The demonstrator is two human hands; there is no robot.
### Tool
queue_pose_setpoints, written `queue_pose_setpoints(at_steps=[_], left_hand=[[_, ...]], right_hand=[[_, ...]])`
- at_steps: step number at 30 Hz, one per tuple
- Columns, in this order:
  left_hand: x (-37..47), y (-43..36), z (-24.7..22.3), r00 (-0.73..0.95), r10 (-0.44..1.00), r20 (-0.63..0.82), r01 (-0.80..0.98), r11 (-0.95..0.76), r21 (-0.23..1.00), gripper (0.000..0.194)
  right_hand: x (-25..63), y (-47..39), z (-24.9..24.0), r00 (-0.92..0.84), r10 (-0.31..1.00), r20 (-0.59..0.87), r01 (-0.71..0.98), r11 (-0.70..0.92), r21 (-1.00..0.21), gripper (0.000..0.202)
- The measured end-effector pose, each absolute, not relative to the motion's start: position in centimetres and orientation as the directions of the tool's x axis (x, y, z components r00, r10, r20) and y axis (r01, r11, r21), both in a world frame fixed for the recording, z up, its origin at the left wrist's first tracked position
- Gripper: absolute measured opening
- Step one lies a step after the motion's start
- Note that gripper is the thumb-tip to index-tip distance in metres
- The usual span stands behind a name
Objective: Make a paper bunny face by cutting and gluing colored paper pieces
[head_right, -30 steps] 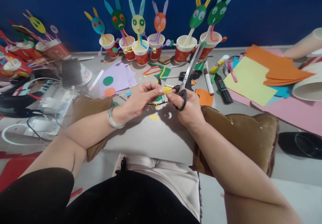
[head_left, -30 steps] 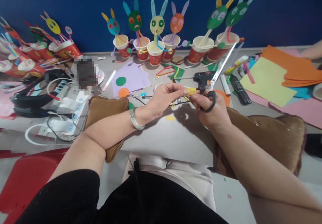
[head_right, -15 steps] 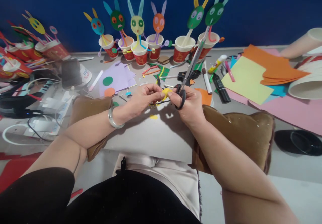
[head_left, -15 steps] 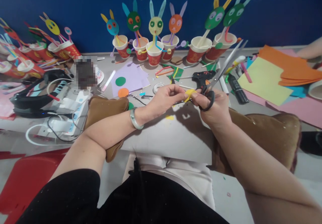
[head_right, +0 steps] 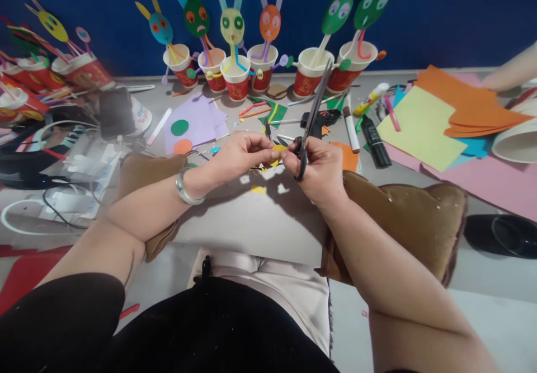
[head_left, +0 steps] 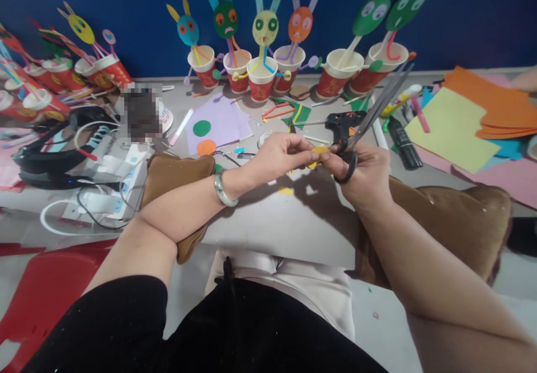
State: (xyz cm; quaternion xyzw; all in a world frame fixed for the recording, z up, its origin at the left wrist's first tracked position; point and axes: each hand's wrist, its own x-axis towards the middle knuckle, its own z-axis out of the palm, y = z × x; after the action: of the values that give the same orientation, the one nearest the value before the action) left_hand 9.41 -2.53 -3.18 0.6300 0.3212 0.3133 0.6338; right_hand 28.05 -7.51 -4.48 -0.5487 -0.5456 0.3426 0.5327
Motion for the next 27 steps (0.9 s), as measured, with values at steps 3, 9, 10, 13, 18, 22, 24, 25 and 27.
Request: queue_pose_setpoints(at_steps=[3,9,10,13,18,22,24,25,27], left_hand=[[9.5,-2.6,-3.0,0.603,0.798,-0.020,0.008,0.020,1.000,0.054],[9.6,-3.0,-2.2,0.480,0.876,0.050,-0.157,0.030,0.987,0.049],[9.6,-3.1,-1.9,0.463,0.884,0.055,-0.190,0.039,0.981,0.048],[9.6,-3.5,-1.3,0.437,0.899,0.036,-0.263,0.090,0.961,0.046],[9.7,-3.7,-1.0,0.393,0.920,0.006,-0.311,0.127,0.942,0.045],[9.8,-3.7,-1.0,0.348,0.938,0.012,-0.333,0.111,0.936,0.046],[9.8,-3.8,-1.0,0.350,0.936,0.019,-0.349,0.112,0.930,0.049],[9.8,-3.8,-1.0,0.355,0.935,0.019,-0.356,0.116,0.927,0.050],[9.8,-3.9,-0.9,0.358,0.934,0.002,-0.355,0.134,0.925,0.052]], right_hand=[[28.0,-7.5,-4.6,0.174,0.961,0.217,0.223,0.176,-0.959,0.045],[28.0,-7.5,-4.3,0.100,0.962,0.254,0.221,0.227,-0.948,0.055],[28.1,-7.6,-4.2,0.060,0.969,0.238,0.222,0.219,-0.950,0.058],[28.1,-7.7,-4.2,-0.084,0.983,0.161,0.247,0.177,-0.953,0.068],[28.0,-7.8,-4.5,-0.210,0.973,0.092,0.289,0.152,-0.945,0.079],[27.9,-7.8,-4.6,-0.218,0.973,0.077,0.313,0.145,-0.939,0.078],[27.8,-7.8,-4.5,-0.214,0.974,0.079,0.311,0.144,-0.939,0.077],[27.8,-7.8,-4.4,-0.211,0.974,0.078,0.312,0.143,-0.939,0.076],[27.7,-7.8,-4.3,-0.211,0.975,0.068,0.311,0.132,-0.941,0.076]])
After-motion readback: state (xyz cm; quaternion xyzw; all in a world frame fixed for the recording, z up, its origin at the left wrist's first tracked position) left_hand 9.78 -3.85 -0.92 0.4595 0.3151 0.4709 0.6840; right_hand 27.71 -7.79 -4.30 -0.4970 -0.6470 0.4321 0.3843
